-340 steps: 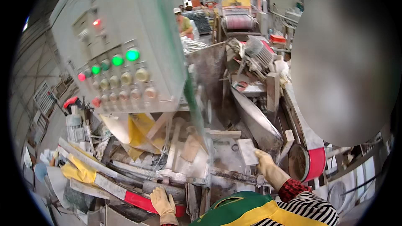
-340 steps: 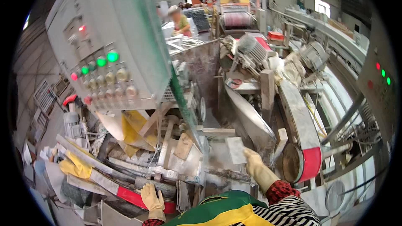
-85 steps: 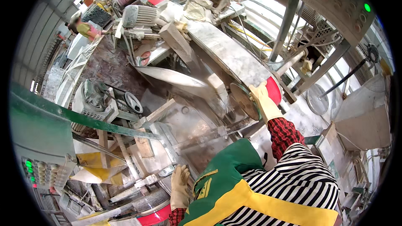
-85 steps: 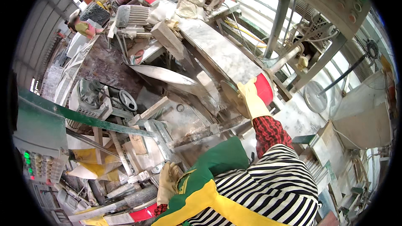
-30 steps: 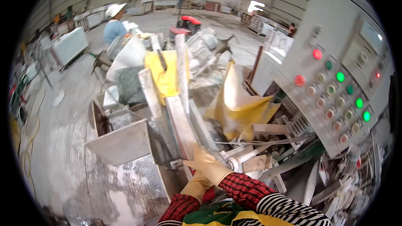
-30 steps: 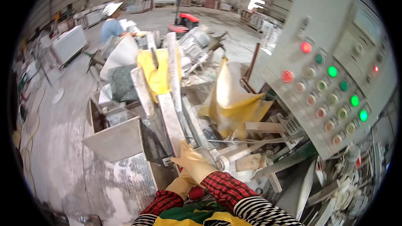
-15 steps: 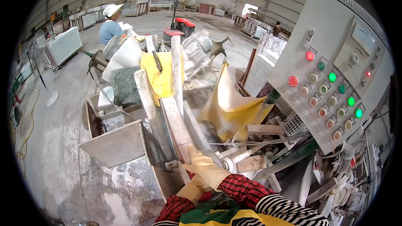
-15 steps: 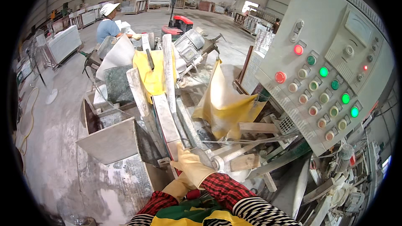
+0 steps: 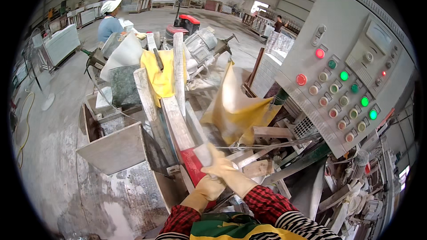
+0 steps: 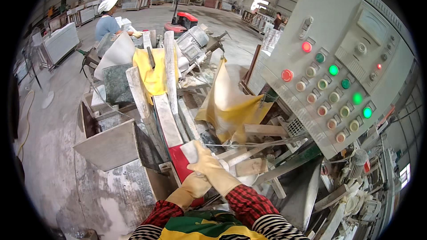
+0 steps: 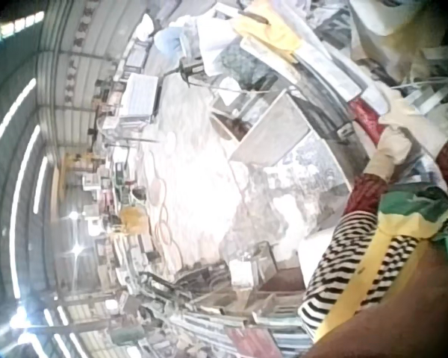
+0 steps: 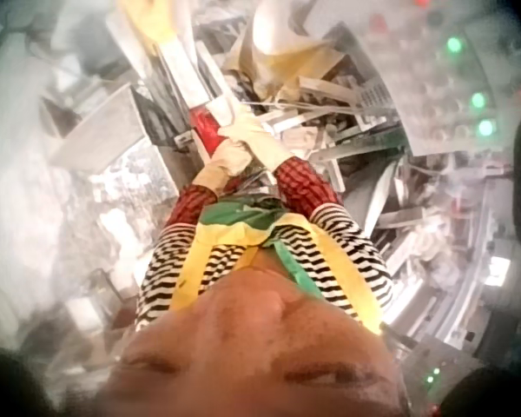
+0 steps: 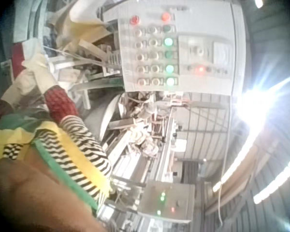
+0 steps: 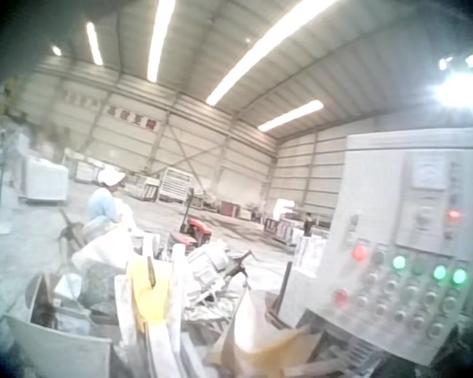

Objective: The person repeatedly picks up rectangular blocks and presses them against a moving sanding belt to smooth their surfaces. The person handles the blocks one at a time, turning them over to sand different faces before moving them aside.

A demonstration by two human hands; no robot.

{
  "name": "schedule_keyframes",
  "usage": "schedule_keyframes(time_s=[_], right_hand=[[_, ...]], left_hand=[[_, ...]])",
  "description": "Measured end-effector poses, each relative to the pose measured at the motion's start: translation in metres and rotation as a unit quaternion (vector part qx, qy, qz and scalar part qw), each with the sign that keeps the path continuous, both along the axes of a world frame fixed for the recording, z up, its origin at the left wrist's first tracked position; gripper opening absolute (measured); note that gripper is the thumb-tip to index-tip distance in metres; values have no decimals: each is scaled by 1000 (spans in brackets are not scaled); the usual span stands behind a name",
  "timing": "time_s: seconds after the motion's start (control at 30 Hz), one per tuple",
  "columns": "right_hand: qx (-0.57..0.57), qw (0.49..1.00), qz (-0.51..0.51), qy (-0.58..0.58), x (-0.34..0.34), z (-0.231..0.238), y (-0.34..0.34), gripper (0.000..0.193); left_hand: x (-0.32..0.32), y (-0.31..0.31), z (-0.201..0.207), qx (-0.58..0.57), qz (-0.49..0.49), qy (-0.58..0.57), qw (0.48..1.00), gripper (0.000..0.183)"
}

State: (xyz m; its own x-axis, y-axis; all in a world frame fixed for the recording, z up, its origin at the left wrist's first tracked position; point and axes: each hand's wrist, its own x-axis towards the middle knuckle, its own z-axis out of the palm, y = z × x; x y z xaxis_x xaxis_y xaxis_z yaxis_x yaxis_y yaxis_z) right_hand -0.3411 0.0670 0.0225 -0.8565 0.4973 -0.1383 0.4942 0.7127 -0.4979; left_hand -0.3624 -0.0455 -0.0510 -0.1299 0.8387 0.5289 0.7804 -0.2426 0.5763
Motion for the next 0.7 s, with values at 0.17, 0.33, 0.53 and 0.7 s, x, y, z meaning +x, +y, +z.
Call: schedule_keyframes(time_s=[0.17, 0.33, 0.53, 0.7], right_hand=[[-216, 958, -64, 180, 98, -79, 55, 94], [-435, 820, -301, 220, 208, -52, 29, 65], [-487, 726, -402, 273, 268, -49, 0, 38], [-485, 705, -380, 350, 275, -60, 4, 34]], left_hand=[[-5, -5, -9, 18, 80, 168, 982, 18], [4, -7, 19, 95, 88, 161, 978, 12], [15, -9, 12, -67, 62, 121, 988, 24], [110, 38, -35, -189, -24, -488, 852, 47]])
